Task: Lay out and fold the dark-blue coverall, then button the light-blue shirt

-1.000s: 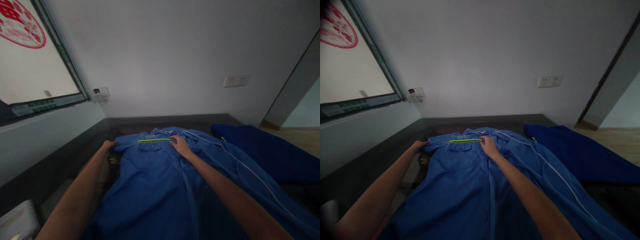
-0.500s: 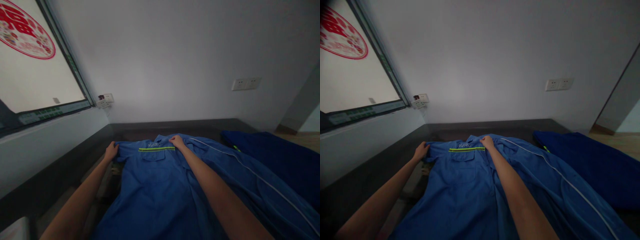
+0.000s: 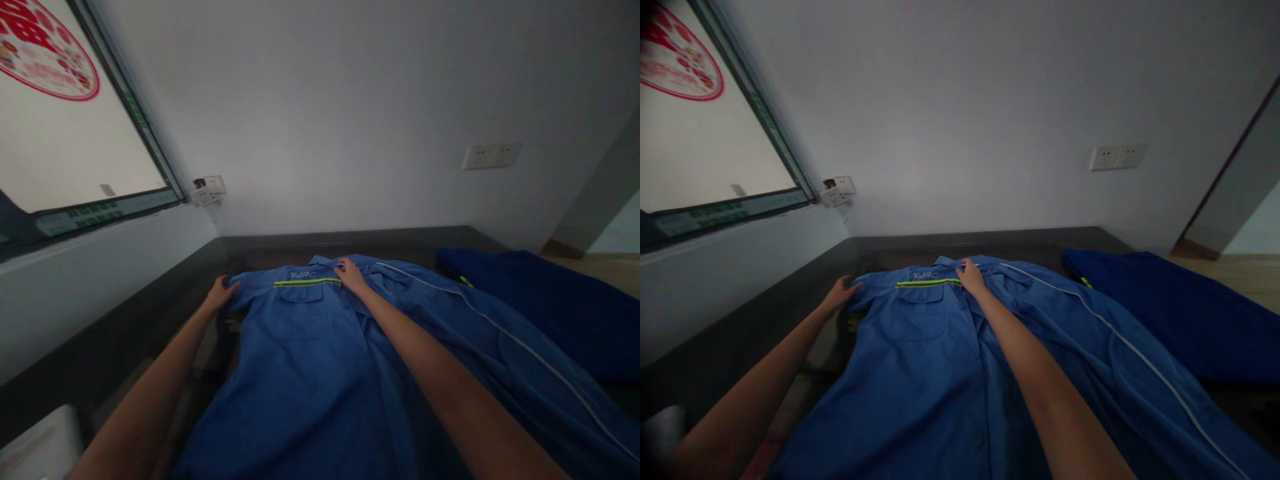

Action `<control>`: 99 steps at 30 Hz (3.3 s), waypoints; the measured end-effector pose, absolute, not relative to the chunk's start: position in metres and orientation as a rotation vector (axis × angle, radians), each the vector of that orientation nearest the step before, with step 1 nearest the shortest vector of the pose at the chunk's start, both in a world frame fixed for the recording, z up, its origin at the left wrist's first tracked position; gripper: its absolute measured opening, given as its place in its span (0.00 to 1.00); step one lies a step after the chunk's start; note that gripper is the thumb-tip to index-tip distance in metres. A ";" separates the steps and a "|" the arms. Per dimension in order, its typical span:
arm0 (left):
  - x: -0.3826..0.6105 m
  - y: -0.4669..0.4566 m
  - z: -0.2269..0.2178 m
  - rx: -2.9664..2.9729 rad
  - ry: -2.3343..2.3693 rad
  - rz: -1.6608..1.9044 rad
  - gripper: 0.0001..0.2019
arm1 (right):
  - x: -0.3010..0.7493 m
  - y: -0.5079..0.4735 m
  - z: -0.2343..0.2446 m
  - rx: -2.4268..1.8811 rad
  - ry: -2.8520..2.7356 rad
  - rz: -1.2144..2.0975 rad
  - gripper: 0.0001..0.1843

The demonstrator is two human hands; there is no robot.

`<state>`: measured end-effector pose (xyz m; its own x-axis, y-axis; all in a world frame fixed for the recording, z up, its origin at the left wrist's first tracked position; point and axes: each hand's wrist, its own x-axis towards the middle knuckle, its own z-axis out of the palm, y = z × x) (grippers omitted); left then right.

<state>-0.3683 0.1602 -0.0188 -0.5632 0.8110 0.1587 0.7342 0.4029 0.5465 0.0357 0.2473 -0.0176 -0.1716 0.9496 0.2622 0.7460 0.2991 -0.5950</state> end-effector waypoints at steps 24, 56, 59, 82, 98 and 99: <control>-0.166 0.072 -0.023 2.285 2.006 0.316 0.24 | 0.079 0.119 -0.012 -1.548 -2.509 0.132 0.20; -0.167 0.086 -0.033 2.384 2.012 0.295 0.25 | 0.088 0.107 -0.033 -1.527 -2.403 0.146 0.26; -0.169 0.078 -0.034 2.423 2.015 0.462 0.23 | 0.093 0.094 -0.027 -1.473 -2.371 0.118 0.23; -0.278 -0.211 -0.008 2.256 1.997 0.175 0.35 | 0.138 -0.134 0.003 -1.037 -2.539 0.749 0.17; -0.268 -0.201 0.036 2.020 1.920 0.271 0.19 | 0.145 -0.142 -0.021 -0.761 -2.389 0.336 0.16; -0.270 -0.202 0.041 2.019 1.888 0.324 0.17 | 0.147 -0.144 -0.020 -0.740 -2.380 0.303 0.17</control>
